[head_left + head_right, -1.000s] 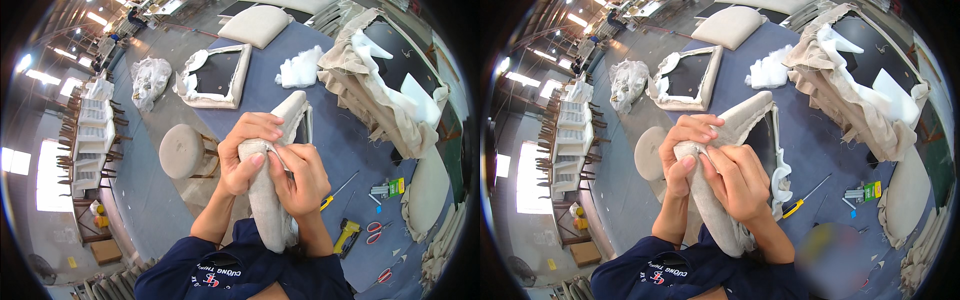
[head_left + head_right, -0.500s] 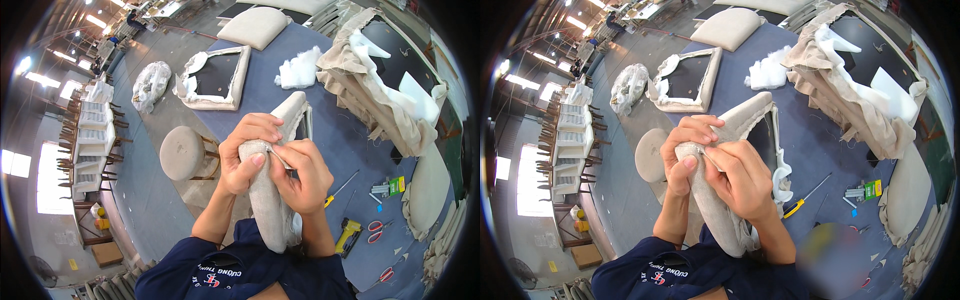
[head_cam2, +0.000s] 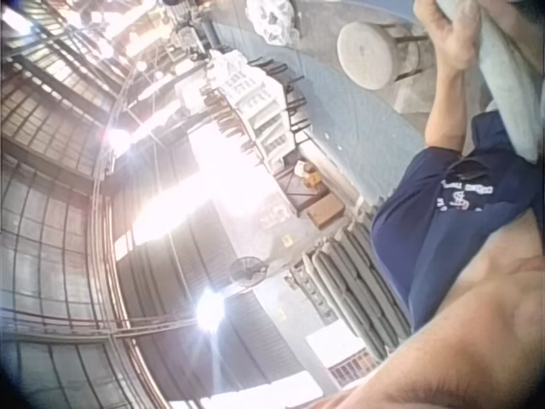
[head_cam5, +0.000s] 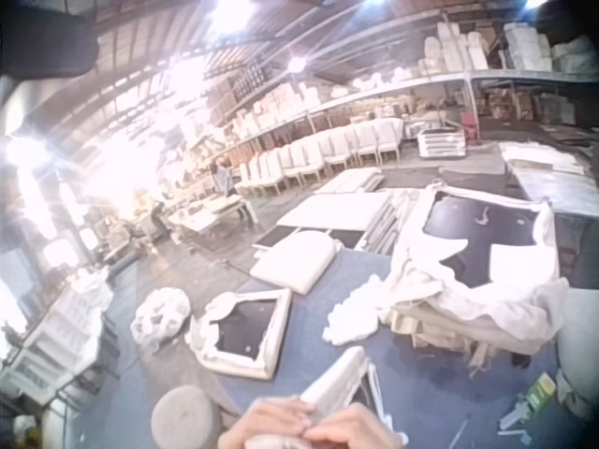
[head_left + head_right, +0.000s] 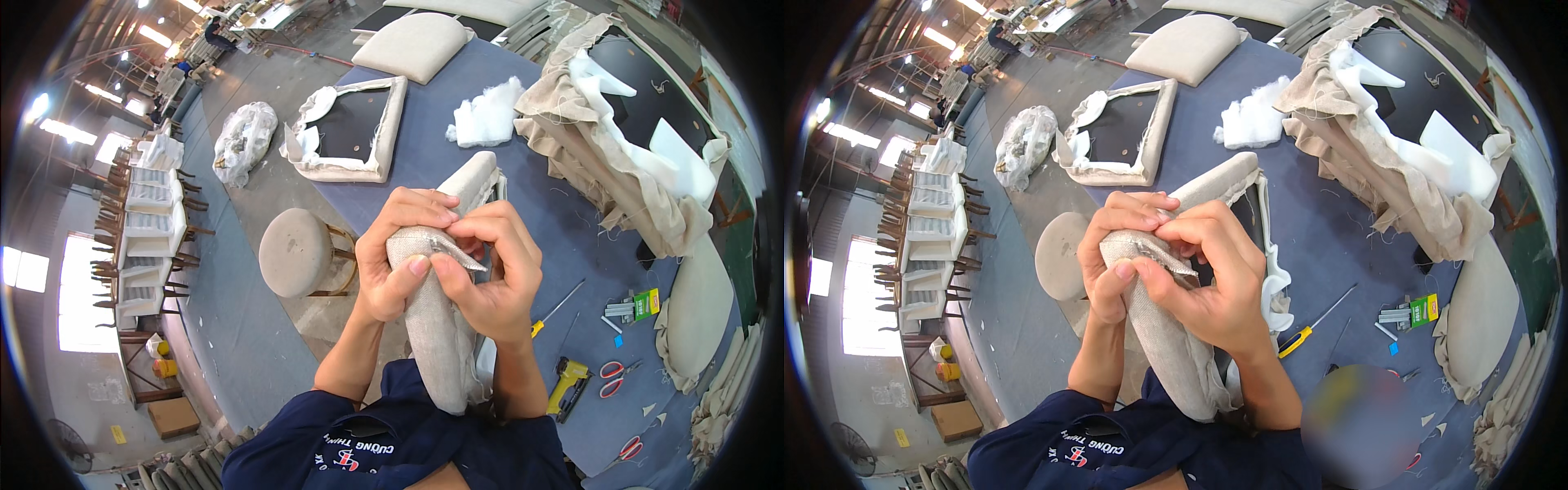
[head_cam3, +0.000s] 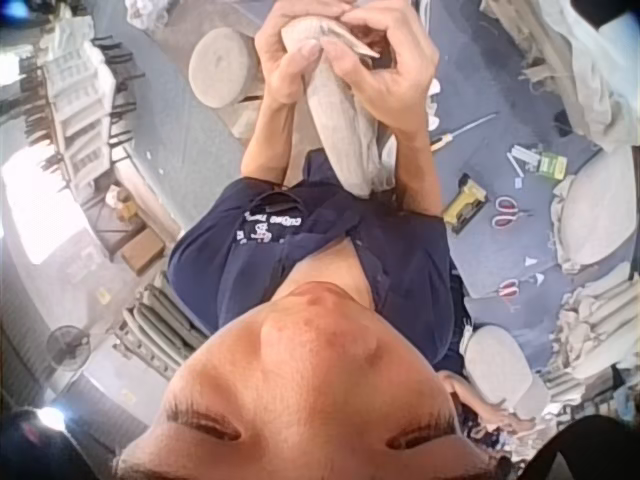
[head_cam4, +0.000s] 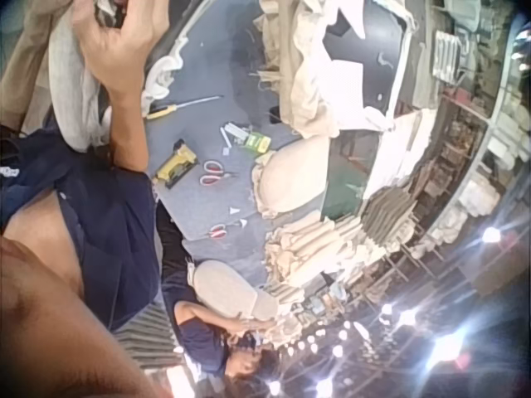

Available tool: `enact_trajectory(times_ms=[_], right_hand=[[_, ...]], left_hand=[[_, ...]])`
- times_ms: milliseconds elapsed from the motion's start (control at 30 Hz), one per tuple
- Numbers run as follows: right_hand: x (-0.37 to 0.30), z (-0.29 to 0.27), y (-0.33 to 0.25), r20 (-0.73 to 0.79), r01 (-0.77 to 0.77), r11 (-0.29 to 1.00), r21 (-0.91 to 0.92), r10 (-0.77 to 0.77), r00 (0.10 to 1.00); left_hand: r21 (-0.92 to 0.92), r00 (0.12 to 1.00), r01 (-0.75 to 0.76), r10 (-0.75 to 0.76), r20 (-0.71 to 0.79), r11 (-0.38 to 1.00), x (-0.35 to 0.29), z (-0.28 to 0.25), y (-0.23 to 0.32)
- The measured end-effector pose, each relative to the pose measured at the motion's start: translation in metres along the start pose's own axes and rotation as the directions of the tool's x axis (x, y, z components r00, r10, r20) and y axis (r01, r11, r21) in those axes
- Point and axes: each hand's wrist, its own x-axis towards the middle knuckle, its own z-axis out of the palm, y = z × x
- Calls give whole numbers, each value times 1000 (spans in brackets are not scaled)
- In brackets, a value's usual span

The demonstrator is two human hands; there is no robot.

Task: The person sews a white fabric cover onto a cushion using a needle and thread, then uses a staple gun to attach the fabric to the cushion frame. They also use a blue plastic tool to smooth the fabric and a yellow utility knife to trim excess material.

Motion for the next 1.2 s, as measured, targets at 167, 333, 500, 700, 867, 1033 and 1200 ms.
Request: enact_trajectory(times_ms=[167, 333, 500, 700, 867, 1033, 1200], right_hand=[[0, 1, 5, -13, -13, 1000, -2, 13, 1000], [14, -10, 4, 109, 99, 992, -76, -91, 990], [23, -15, 3, 156, 212, 965, -154, -188, 970], [15, -10, -1, 103, 26, 997, -70, -19, 994], [9, 1, -2, 13, 38, 990, -139, -37, 999], [12, -6, -3, 70, -48, 997, -55, 52, 996], [-6, -9, 2, 38, -10, 988, -155, 16, 999]], left_hand=[[54, 997, 77, -76, -21, 996, 1, 5, 4], [46, 999, 47, -47, -10, 998, 0, 1, 1], [39, 998, 58, -58, -5, 998, 1, 2, 1], [-30, 998, 24, -25, -50, 999, -2, 3, -4], [21, 1000, 6, -6, -6, 1000, 2, 1, -3], [2, 1000, -1, 1, -10, 1000, 2, 0, -3], [34, 1000, 12, -12, 6, 999, 1, -5, -4]])
